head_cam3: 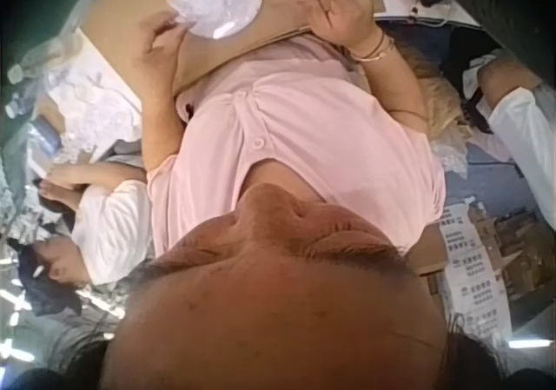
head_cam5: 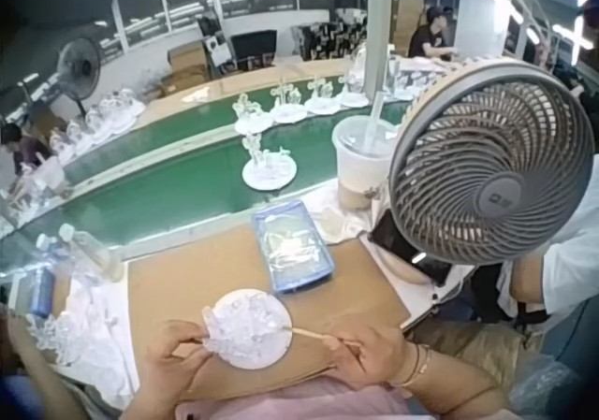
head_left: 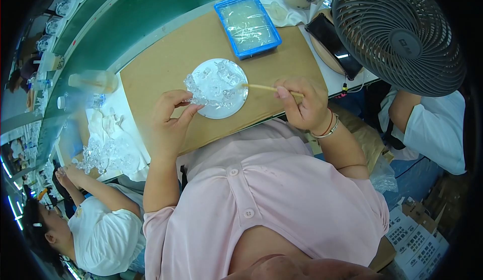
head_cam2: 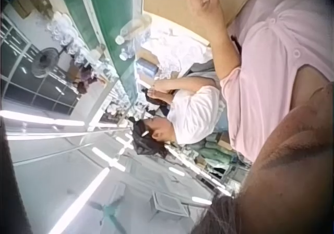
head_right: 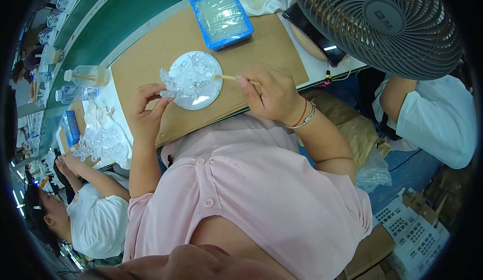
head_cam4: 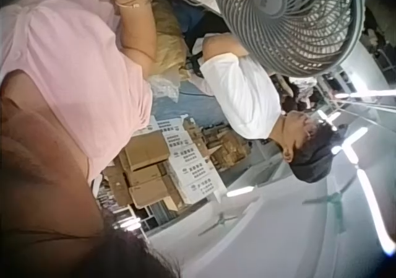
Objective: Applying adhesive to decorative plastic snowflake-like objects at an assembly line.
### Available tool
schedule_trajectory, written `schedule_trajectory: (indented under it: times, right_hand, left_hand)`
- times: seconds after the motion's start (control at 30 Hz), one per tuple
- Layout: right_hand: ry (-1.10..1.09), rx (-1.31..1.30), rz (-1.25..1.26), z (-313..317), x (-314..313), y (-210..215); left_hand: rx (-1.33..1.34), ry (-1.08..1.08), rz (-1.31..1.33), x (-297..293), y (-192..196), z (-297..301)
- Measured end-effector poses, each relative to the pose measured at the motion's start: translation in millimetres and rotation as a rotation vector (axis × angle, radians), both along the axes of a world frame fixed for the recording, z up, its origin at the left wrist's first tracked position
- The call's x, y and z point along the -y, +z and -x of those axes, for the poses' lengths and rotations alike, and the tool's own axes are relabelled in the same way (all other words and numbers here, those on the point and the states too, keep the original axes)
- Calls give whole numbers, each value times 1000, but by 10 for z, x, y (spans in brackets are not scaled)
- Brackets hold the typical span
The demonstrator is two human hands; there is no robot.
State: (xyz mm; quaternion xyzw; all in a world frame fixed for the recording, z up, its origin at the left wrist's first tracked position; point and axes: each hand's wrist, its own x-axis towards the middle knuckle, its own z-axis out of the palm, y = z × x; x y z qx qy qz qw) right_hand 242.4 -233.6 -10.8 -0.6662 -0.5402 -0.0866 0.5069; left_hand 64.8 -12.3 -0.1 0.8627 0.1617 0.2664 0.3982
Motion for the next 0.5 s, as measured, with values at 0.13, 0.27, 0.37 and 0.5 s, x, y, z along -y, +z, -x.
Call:
schedule_trajectory:
  times: [0.13, 0.27, 0.37, 0.5]
  right_hand:
    - [2, 6, 39, -35, 3, 27]
    - [78, -26, 81, 60, 122, 93]
    - [92, 8, 104, 133, 139, 102]
    - [116, -8, 96, 212, 127, 93]
  left_hand:
    - [-9, 1, -75, 83, 1, -19]
    - [38, 12, -105, 171, -41, -20]
    - [52, -4, -148, 247, -9, -16]
    - [87, 6, -128, 291, -114, 60]
